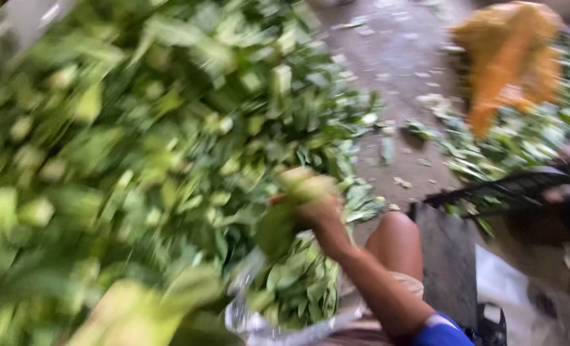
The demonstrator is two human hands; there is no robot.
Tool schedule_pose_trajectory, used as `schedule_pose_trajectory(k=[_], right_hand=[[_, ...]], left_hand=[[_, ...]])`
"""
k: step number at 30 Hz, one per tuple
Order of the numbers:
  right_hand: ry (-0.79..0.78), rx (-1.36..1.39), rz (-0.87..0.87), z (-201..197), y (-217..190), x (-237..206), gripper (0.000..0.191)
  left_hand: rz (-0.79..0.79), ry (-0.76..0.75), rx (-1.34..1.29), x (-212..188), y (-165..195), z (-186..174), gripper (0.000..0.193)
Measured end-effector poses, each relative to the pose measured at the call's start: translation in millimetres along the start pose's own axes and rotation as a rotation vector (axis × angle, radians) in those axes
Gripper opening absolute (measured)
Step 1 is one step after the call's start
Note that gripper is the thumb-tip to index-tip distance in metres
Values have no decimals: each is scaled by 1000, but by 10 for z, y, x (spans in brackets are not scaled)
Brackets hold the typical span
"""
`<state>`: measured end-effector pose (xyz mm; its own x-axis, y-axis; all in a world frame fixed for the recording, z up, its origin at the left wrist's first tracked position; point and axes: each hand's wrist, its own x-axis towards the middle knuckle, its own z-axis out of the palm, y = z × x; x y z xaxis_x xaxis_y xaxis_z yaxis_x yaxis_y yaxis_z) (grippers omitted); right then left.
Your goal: The person sits on a floor covered with bok choy and gathers individual stalks into bunches held in one hand, then places each completed bunch into a clear plastic bag on their lap. They repeat the pick, bunch, and bag cycle continuously across the episode.
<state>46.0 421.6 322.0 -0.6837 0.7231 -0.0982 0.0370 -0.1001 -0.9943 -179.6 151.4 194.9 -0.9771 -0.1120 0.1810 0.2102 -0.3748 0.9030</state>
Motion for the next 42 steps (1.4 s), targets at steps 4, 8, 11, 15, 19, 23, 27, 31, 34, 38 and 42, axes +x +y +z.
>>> schedule_pose_trajectory(k=[4,8,11,15,19,23,27,31,34,38,42], right_hand=[[194,269,-94,-533,-251,-316,54],[298,344,-194,-348,-554,-325,56],[329,-823,316,121,-443,-445,32],[-135,311,-23,767,199,-974,68],[-362,105,-54,762,622,-1441,83],[-493,-172,49,538,807,-1406,86],[-427,-61,-97,467,893,-1145,77],[-175,-54,-160,395,764,-940,74],[-179,1022,964,191,527,-760,79],[-656,-334,-181,-243,397,-553,111],[-544,97,262,-564,638,-454,93]], left_hand=[[-378,-453,-436,-444,-46,104,76],[-761,-982,-527,-688,-84,433,76],[-895,-1065,-535,-844,22,519,77],[-980,-808,-485,-1123,273,175,77],[-1006,-569,-382,-1650,695,-381,78],[-1026,-414,-288,-2169,936,-606,78],[-997,-414,-268,-2336,672,-341,79],[-946,-513,-297,-2294,496,23,80],[-907,-624,-319,-2236,533,288,80],[-808,-898,-324,-2130,679,607,81],[-608,-1120,-314,-1874,749,676,109]])
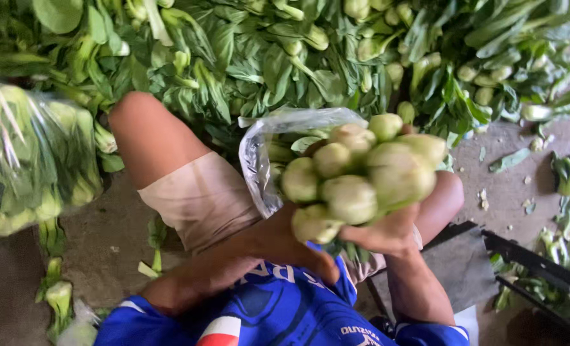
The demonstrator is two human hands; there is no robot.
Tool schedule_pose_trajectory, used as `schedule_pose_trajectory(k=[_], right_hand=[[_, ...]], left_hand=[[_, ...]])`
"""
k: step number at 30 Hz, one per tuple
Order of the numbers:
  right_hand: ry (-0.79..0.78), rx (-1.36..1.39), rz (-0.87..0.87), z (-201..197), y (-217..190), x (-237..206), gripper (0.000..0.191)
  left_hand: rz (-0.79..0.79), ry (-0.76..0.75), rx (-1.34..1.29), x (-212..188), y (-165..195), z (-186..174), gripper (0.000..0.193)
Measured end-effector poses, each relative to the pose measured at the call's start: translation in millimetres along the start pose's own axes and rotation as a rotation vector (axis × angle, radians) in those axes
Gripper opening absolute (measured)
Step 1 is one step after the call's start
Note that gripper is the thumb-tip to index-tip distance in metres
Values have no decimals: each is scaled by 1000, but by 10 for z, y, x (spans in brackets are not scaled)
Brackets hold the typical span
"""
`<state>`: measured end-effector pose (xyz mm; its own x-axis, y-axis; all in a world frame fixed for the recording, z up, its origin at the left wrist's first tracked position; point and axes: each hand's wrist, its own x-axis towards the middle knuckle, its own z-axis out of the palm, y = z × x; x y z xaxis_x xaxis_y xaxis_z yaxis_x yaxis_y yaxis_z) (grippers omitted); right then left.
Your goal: The person sits on a floor covered with bok choy and gathers individual stalks into bunches held in one hand, then places each completed bunch into a clear plastic bag on their lap. They repeat the pick, bunch, and bag cycle continuously across the episode.
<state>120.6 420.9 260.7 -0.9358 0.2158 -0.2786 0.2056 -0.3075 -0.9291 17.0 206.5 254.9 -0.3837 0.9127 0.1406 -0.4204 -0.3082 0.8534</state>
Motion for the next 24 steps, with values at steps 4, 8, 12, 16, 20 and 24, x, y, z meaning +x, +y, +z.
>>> schedule_pose_trajectory(k=[4,8,12,16,20,24], right_hand=[[368,-282,-136,-199,-16,9,84],[175,-506,-190,-260,-500,125,87],[-78,-669,-181,-78,-800,447,95],[-237,-1273,106,331,-482,817,99],[-642,-1235,130,666,-48,1003,130],[-699,-1210,-43,664,-41,1056,131]], left_hand=[[15,65,-29,-128,40,-432,112],[-196,603,-73,-250,-248,-763,61],[-365,942,-113,-414,-392,-890,28],[-360,904,98,-462,-277,-907,24],[-382,792,306,-368,-50,-884,28],[-415,682,495,-176,202,-1034,34]])
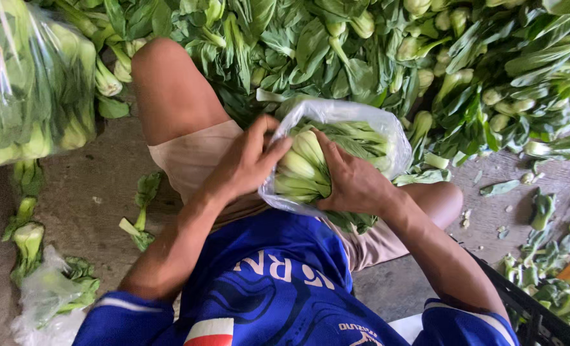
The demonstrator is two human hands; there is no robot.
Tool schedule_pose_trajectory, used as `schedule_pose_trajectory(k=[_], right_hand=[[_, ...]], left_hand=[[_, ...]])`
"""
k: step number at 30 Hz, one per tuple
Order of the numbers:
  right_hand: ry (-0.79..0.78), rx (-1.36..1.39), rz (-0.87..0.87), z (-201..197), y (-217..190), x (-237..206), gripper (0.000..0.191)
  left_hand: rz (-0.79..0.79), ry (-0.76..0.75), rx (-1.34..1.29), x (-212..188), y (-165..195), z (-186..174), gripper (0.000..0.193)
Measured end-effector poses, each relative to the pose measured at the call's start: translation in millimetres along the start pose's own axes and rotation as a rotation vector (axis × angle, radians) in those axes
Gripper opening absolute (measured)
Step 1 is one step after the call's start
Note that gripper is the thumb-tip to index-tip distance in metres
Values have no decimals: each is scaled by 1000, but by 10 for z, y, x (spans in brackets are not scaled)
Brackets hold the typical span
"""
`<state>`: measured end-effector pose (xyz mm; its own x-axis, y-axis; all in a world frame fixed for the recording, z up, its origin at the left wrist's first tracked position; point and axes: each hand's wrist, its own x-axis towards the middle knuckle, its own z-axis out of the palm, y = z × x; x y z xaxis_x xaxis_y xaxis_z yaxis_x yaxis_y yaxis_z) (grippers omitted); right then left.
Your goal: The person sits on a floor covered with bok choy and gathers individual stalks into bunches held in one hand, then places each completed bunch into a clear plastic bag on their lap. They repeat the pick, bunch, and bag cycle continuously across the episode.
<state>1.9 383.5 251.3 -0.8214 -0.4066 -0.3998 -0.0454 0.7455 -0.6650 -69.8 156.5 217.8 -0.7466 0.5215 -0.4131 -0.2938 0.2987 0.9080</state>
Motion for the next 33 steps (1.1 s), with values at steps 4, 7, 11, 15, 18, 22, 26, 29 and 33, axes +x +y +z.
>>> schedule_pose_trajectory(k=[4,7,11,15,18,22,26,29,33], right_hand=[[-87,-44,95,-160,81,-20,100],[130,-284,-104,-189,153,154,66],[236,-390,-201,-253,198,475,46],[-114,-294,273,-434,90,464,46],[88,-282,146,-388,-59,343,45],[369,-368,-99,39,-151,403,51],[381,-406,-63,332,-105,449,63],[476,-435,-60,269,-146,215,60],[286,-330,-178,206,-350,-198,27]], left_hand=[[9,-96,162,590,142,-37,41],[201,-135,272,811,154,16,27],[301,-51,269,818,206,76,24],[362,-17,223,780,271,34,21],[396,24,188,815,276,41,20],[332,-19,127,846,305,159,18],[395,26,155,682,390,130,19],[215,82,240,368,358,-44,38],[183,22,125,-347,37,-25,56]])
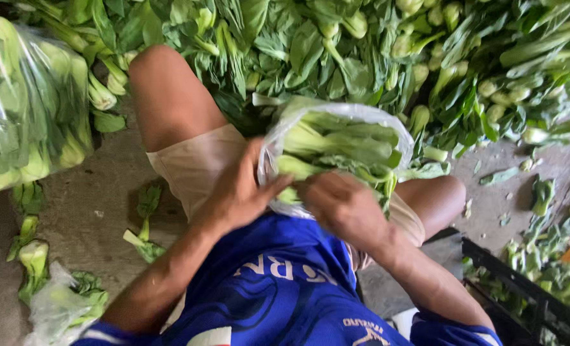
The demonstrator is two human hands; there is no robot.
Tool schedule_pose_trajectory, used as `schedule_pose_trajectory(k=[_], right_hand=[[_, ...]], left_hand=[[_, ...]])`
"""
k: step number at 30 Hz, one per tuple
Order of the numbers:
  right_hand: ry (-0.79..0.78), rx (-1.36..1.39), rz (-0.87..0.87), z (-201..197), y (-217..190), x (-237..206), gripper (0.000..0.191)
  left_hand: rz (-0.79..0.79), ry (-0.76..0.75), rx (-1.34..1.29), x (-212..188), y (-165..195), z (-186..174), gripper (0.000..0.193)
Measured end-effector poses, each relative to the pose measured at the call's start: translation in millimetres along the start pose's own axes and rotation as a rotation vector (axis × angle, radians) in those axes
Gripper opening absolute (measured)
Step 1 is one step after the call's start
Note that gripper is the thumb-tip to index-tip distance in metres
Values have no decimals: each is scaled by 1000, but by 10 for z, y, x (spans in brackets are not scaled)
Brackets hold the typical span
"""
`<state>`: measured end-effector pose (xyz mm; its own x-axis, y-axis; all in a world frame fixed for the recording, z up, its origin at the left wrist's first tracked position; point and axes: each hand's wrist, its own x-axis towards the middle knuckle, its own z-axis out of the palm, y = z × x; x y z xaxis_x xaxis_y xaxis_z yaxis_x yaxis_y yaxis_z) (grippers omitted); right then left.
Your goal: The person sits on a floor covered with bok choy and gathers individual stalks into bunches held in one hand, then places each completed bunch into a clear plastic bag on their lap. They repeat the pick, bunch, and bag cycle continuously across the episode.
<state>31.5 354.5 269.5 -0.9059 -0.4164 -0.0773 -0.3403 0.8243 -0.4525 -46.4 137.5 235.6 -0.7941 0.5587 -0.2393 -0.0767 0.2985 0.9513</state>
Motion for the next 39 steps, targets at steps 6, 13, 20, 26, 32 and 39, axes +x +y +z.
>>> schedule_pose_trajectory(k=[6,13,20,26,32,39], right_hand=[[-44,-104,-62,378,-181,-121,38],[-23,-48,-90,414,-160,-42,21],[265,143,46,-182,343,274,21],[-97,118,278,34,886,641,37],[-256,287,250,-32,1130,555,38],[135,79,374,15,813,439,40]], left_hand=[[-276,139,-275,-602,-193,444,24],[-326,91,-334,-560,113,511,27],[42,142,343,211,215,26,59],[70,-1,531,948,-56,169,17],[-106,-92,291,844,-148,135,47],[18,-72,1,879,-292,123,47]])
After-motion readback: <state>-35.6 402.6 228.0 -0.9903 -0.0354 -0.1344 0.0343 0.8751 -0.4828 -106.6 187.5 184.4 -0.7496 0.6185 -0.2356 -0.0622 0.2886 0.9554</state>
